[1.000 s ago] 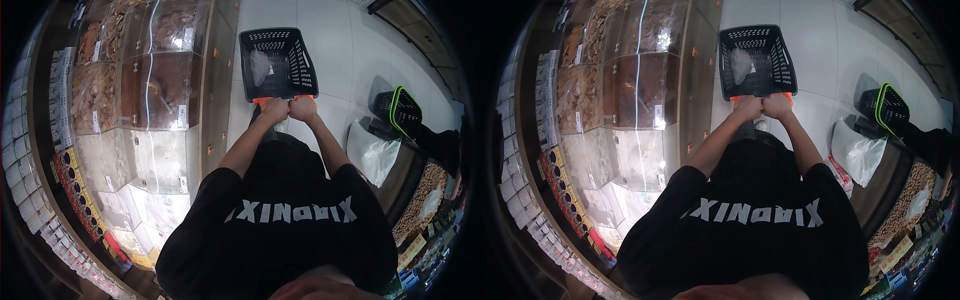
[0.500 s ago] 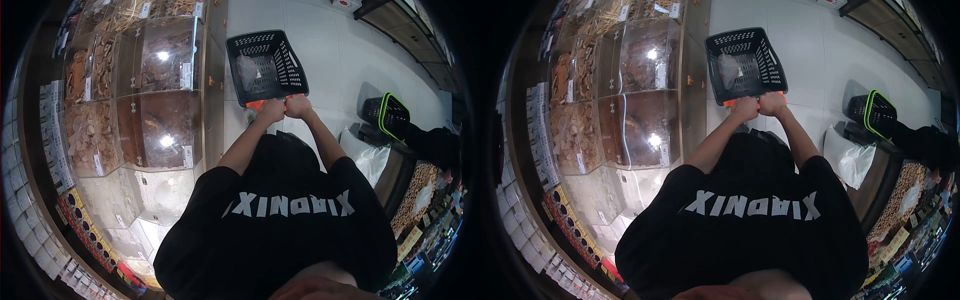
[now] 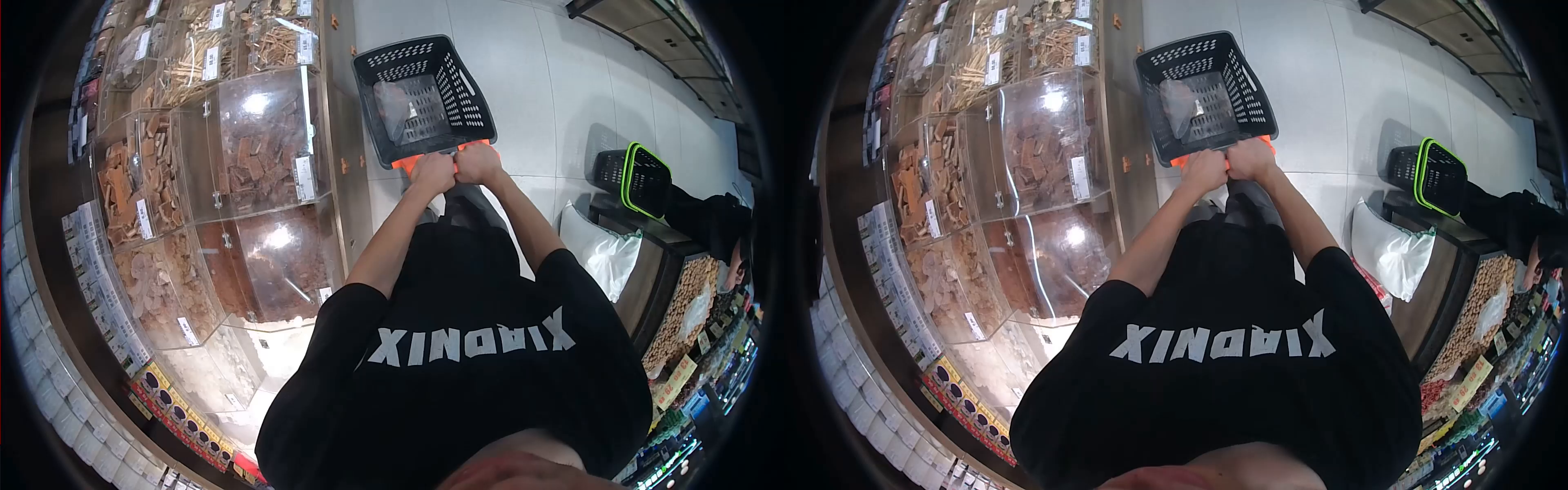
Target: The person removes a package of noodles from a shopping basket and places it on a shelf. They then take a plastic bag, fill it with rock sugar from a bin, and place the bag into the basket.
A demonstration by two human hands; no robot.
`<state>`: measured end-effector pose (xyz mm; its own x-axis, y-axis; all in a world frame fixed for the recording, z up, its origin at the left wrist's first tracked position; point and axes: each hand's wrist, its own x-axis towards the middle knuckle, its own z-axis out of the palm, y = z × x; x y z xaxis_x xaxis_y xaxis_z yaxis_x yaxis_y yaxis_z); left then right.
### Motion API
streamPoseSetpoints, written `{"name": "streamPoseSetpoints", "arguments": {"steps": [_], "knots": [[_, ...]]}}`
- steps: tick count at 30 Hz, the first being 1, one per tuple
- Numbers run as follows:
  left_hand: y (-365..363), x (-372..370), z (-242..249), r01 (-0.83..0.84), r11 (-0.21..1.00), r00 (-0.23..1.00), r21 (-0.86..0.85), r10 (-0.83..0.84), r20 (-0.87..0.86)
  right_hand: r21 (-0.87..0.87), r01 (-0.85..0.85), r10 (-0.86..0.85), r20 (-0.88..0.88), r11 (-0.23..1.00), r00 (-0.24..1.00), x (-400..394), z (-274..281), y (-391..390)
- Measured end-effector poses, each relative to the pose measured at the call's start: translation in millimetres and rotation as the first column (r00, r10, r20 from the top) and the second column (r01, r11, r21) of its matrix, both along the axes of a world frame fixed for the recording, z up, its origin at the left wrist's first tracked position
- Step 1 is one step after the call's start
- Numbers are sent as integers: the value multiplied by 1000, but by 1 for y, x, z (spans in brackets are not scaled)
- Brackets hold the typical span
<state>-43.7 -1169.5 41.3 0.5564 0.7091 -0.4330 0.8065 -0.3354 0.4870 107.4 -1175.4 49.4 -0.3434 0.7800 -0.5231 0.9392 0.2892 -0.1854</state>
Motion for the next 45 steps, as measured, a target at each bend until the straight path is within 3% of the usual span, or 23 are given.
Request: {"name": "streamPoseSetpoints", "arguments": {"steps": [23,35,38,41,42,45], "knots": [[303,-17,1,-33,996,984,86,48,-174,72,53,-39,-181,996,983,-19,-9,293],[479,-9,-10,44,998,976,39,-35,-216,2,154,-154,-73,988,985,-18,-6,461],[517,-16,-5,49,974,997,220,-33,-75,-9,184,-184,-66,983,981,-23,-13,502],[538,-19,-33,-209,800,977,563,150,150,11,301,-300,-59,954,952,-32,-14,533],[537,-17,-35,-386,717,922,580,323,214,-3,355,-354,-53,935,934,-37,-3,543],[525,-6,-29,-829,478,556,290,760,336,-60,471,-475,-76,880,877,-40,-11,581]]}}
